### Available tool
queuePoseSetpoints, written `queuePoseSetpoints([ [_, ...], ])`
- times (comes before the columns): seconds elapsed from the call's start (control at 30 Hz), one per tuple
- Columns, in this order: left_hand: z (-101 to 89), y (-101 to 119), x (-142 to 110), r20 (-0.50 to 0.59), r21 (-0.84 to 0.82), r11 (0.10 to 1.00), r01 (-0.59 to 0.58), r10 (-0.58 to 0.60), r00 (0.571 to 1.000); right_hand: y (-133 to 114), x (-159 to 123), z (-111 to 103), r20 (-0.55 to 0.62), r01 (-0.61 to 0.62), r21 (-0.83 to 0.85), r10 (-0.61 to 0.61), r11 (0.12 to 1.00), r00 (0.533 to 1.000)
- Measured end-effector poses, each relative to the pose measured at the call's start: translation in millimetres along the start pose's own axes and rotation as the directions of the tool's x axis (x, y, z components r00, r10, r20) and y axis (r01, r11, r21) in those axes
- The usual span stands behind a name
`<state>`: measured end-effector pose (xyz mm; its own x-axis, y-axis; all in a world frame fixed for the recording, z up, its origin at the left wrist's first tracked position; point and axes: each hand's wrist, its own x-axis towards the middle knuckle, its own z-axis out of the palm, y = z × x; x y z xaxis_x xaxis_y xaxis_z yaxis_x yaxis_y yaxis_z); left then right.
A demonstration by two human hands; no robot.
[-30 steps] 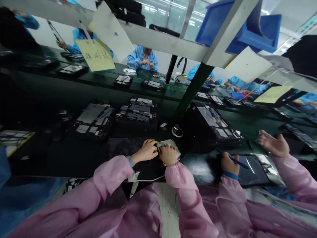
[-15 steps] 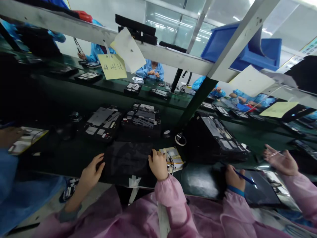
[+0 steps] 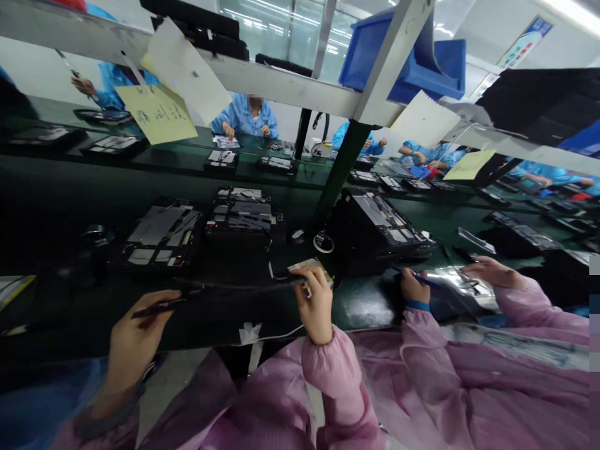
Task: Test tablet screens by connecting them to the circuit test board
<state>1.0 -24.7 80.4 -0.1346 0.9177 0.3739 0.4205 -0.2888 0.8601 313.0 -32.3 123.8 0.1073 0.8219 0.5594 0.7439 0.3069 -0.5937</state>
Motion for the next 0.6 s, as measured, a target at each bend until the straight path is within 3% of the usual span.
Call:
queuePoseSetpoints([
  [0.07, 0.8, -1, 10, -0.019, 0.015, 0.995, -0.102, 0.102, 0.995, 0, -10, -2, -0.081, 0.095, -0.044, -0.099, 0.994, 0.992],
  [0.13, 5.2, -15, 20, 0.045, 0.034, 0.993, -0.114, 0.112, 0.993, 11, -25, 8, -0.096, 0.151, -0.128, -0.164, 0.98, 0.982],
  [0.2, 12.8, -38, 26, 0.181, 0.035, 0.999, -0.029, 0.022, 0.983, 29, -41, 25, -0.043, 0.181, -0.204, -0.194, 0.962, 0.98],
  [0.3, 22.9, -72, 27, 0.299, 0.092, 0.992, 0.083, -0.107, 0.948, 54, -61, 49, 0.087, 0.228, -0.277, -0.212, 0.933, 0.973],
  [0.43, 21.3, -91, 15, 0.276, 0.222, 0.975, 0.019, -0.082, 0.958, 64, -67, 57, 0.238, 0.238, -0.265, -0.175, 0.935, 0.955],
  [0.6, 10.1, -101, -7, 0.267, 0.291, 0.946, 0.141, -0.222, 0.938, 44, -58, 67, 0.283, 0.142, -0.356, -0.038, 0.924, 0.958],
])
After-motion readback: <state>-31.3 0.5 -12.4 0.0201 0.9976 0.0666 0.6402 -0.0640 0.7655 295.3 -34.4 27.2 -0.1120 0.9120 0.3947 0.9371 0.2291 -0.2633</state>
